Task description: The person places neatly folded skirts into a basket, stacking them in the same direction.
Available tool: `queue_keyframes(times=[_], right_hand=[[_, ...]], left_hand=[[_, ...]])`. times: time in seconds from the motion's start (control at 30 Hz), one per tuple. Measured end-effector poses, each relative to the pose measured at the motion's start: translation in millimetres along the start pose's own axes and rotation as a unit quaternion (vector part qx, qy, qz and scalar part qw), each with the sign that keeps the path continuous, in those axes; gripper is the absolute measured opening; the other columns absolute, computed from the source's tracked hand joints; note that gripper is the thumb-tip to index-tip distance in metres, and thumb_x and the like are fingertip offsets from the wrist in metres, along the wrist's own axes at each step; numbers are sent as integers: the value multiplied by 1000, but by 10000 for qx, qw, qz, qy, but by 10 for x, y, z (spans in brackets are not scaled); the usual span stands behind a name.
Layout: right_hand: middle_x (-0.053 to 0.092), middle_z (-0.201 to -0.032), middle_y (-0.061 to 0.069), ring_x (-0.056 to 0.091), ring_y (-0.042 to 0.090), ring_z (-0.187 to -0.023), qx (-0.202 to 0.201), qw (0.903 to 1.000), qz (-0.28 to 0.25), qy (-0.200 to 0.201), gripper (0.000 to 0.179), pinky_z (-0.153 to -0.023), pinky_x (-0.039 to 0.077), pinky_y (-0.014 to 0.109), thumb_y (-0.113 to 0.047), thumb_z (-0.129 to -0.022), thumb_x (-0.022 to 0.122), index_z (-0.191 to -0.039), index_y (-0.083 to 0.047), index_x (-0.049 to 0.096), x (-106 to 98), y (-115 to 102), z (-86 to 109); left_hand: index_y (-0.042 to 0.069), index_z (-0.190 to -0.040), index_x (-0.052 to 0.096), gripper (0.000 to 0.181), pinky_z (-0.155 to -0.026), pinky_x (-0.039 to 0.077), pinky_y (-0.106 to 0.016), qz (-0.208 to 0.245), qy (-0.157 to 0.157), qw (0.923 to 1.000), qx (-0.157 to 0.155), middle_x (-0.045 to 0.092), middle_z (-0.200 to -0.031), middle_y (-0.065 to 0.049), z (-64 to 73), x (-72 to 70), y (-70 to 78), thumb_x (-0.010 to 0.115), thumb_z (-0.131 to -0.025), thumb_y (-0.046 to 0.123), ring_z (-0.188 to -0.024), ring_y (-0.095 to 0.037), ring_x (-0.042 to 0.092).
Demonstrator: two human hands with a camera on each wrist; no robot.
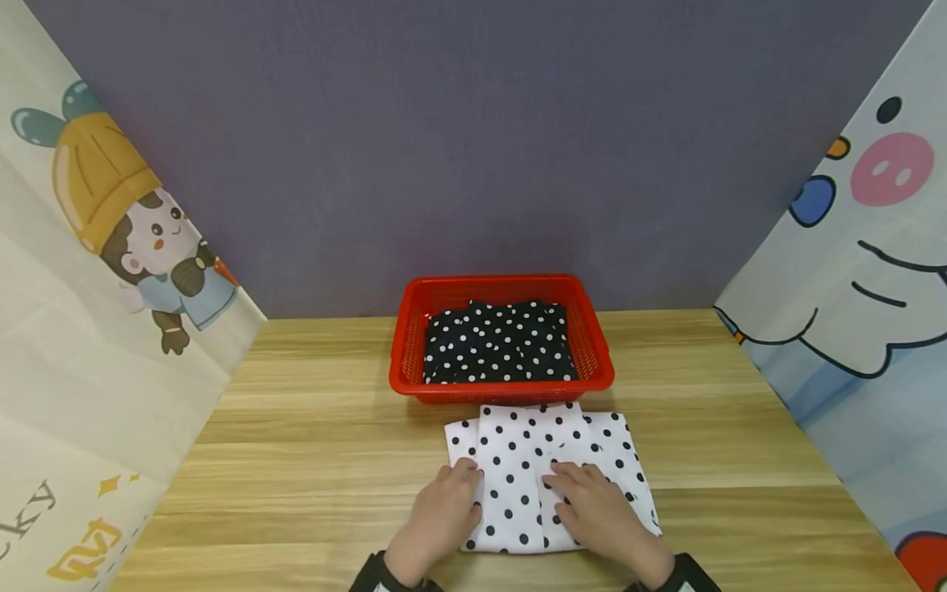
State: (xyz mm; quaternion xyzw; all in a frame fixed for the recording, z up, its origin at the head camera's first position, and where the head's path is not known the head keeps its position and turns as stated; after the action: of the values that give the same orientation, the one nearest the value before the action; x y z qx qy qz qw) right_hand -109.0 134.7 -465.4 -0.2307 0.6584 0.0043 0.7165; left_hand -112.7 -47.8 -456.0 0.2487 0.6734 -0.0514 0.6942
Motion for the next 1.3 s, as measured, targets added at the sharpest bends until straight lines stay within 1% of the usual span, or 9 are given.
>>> queue_keyframes(times=[0.13, 0.27, 0.43, 0.6, 0.77, 0.9, 1.03, 1.13, 1.3], right_hand=[[56, -124, 6, 52, 27, -106, -175, 9997, -81, -132, 34, -78, 47, 52, -22, -83, 64, -116, -14, 63, 34, -91, -31], [55, -125, 7, 51, 28, -106, -363, 9992, -97, -133, 35, -77, 47, 51, -22, -83, 63, -117, -14, 63, 63, -163, -54], [55, -127, 6, 52, 26, -105, -542, 9985, -45, -62, 36, -77, 47, 49, -22, -83, 63, -118, -15, 62, 97, -236, -75], [53, -129, 6, 51, 26, -105, -666, 9976, 16, -164, 38, -77, 47, 48, -23, -83, 62, -121, -16, 60, 129, -309, -100], [52, -130, 6, 51, 25, -105, -680, 9972, 53, -297, 39, -78, 48, 47, -25, -85, 61, -122, -16, 59, 139, -339, -117], [53, -130, 6, 52, 25, -107, -690, 9970, -78, -339, 39, -84, 47, 46, -26, -85, 60, -123, -14, 59, 122, -327, -118], [55, -127, 7, 53, 26, -111, -658, 9972, -301, -190, 39, -89, 46, 45, -24, -86, 60, -123, -13, 59, 72, -281, -118], [57, -122, 7, 54, 26, -111, -506, 9979, -410, -37, 37, -90, 46, 45, -23, -86, 61, -121, -11, 59, 32, -209, -129], [58, -116, 7, 54, 26, -106, 168, 9992, -356, 71, 37, -86, 47, 46, -25, -84, 63, -119, -11, 60, -28, -24, -174]], left_hand=[[3, -110, 63, 38, -67, 51, -31, 32, 30, 9999, -94, 56, -115, -8, 62, -14, -96, 70, -76, 18, -92, -23, 56], [3, -111, 63, 38, -69, 52, -34, 142, 29, 9997, -182, 56, -116, -8, 119, -38, -181, 69, -76, 15, -95, -24, 56], [2, -113, 63, 39, -74, 52, -38, 182, 129, 9996, -175, 57, -116, -10, 182, -86, -282, 68, -76, 13, -98, -26, 56], [1, -114, 62, 39, -76, 51, -40, 199, 181, 9995, -191, 57, -114, -11, 231, -123, -366, 67, -77, 13, -99, -26, 56], [2, -116, 60, 41, -78, 51, -41, 301, 12, 9992, -270, 57, -115, -12, 243, -127, -404, 66, -78, 14, -100, -27, 56], [2, -116, 60, 41, -79, 50, -42, 355, -95, 9988, -315, 58, -114, -12, 228, -131, -405, 66, -77, 13, -100, -28, 56], [2, -115, 60, 41, -78, 50, -41, 384, -87, 9984, -408, 59, -111, -12, 193, -135, -411, 67, -76, 15, -96, -27, 57], [2, -115, 60, 43, -74, 51, -40, 408, -16, 9978, -517, 59, -107, -12, 154, -128, -430, 69, -76, 18, -91, -26, 57], [2, -113, 60, 44, -69, 51, -38, 335, 318, 9973, -569, 60, -100, -14, 59, -131, -468, 73, -74, 20, -83, -24, 57]])
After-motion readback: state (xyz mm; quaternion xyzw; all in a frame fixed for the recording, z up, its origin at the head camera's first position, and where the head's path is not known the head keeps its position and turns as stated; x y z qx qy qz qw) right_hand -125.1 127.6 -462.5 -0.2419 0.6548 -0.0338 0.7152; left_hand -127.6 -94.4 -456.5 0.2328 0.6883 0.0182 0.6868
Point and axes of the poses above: each hand's wrist, its own z-axis away from the middle knuckle, its own x-axis out of the palm, y = z × x, the point moved 6 cm from there along -z, towards the middle knuckle
